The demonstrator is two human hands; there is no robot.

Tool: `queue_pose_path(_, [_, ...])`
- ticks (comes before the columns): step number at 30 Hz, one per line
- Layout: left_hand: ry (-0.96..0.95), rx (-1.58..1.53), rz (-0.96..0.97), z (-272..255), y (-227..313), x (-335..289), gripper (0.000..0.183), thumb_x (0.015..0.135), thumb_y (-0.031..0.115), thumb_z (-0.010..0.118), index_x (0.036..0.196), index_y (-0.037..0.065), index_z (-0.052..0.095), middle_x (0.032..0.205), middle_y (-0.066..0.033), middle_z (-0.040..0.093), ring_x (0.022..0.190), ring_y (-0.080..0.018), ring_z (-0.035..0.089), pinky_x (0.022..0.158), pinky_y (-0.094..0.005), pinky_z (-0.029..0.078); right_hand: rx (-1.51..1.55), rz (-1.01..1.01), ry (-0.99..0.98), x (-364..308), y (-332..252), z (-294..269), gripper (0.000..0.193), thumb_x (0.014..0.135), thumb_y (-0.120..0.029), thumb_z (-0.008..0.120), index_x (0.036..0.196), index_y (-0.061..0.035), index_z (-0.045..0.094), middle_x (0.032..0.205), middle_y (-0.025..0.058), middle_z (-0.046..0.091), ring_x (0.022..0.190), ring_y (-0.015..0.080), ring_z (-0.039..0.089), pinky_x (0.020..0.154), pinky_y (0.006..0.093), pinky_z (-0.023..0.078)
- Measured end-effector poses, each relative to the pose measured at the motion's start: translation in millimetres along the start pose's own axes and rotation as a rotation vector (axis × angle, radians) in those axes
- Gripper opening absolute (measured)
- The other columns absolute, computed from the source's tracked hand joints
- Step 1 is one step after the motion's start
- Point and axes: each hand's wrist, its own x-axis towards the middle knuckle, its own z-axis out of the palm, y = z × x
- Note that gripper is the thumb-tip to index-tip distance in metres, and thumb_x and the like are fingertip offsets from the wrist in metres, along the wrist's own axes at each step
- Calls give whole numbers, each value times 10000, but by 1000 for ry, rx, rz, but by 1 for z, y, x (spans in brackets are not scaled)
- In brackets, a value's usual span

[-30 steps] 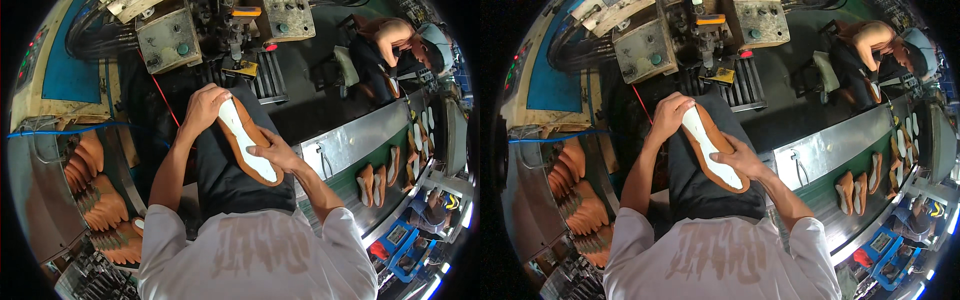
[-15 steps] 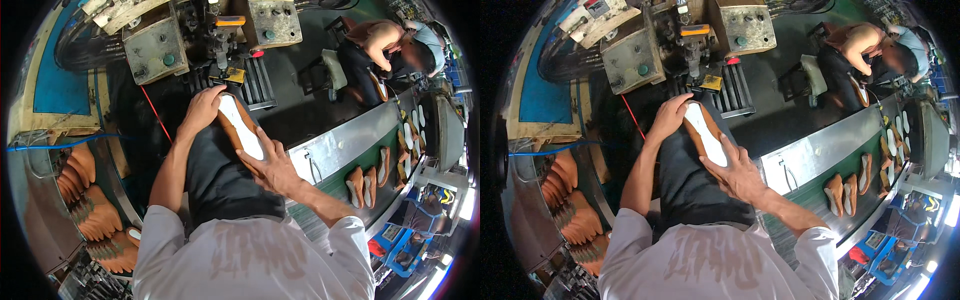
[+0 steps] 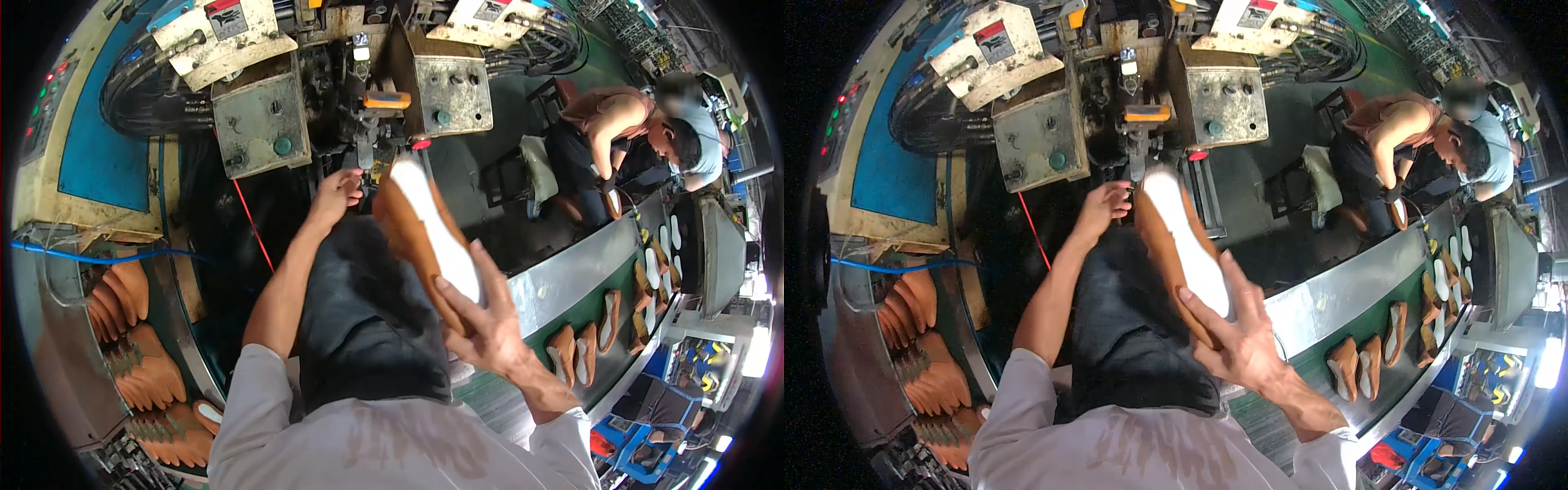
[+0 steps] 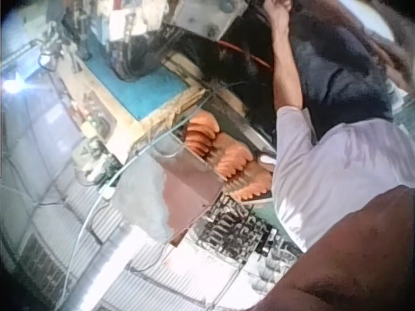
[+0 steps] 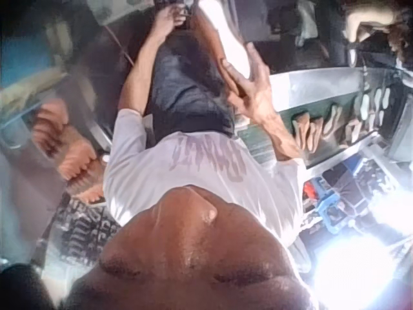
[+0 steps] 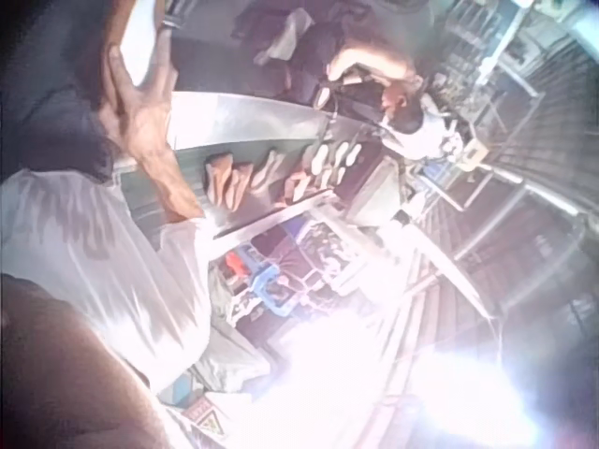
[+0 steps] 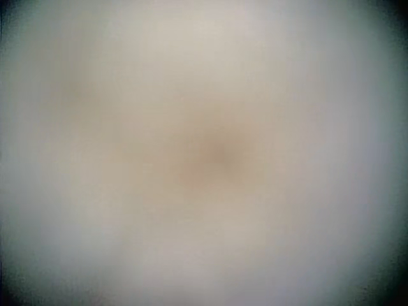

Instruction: The person picks up shoe lasts and white insoles from a conveyor belt and inserts the insoles into the lasts by hand. The person then places the assembled units onto a metal tray. The person repeats this process for multiple shoe lasts.

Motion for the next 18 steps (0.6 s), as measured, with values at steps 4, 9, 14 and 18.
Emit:
queue_pose_path(4, [67,851,310,32,-108,60,563,1061,404,609,1498,51,567,1466,-343,552,1200,-540,650,993,-557,575,-148,-130,181,98,-4,-33,794,685,-82,791,1469,-150,686,1647,399,327,1477,582,456,1195,574,439])
queue_pose_path(9, [161,959,366,60,-73,24,609,989,207,701,1548,93,488,1443,-407,496,1100,-540,670,939,-569,573,-266,-143,312,233,24,-17,873,748,-143,835,1561,-344,584,1640,313,350,1288,571,546,1056,585,546])
queue_pose_path(14, [262,841,504,39,-67,9,455,924,60,689,1372,-11,647,1325,-263,638,1189,-444,649,1035,-520,530,-362,-88,337,311,62,42,853,806,-202,833,1581,-401,539,1650,301,324,1258,559,537,1006,582,575])
queue_pose_path(18, [345,783,518,20,-70,9,458,882,43,711,1337,2,682,1304,-213,651,1174,-415,650,1027,-525,521,-347,-50,298,304,62,81,837,838,-204,832,1596,-383,525,1675,319,255,1251,578,508,1081,613,505])
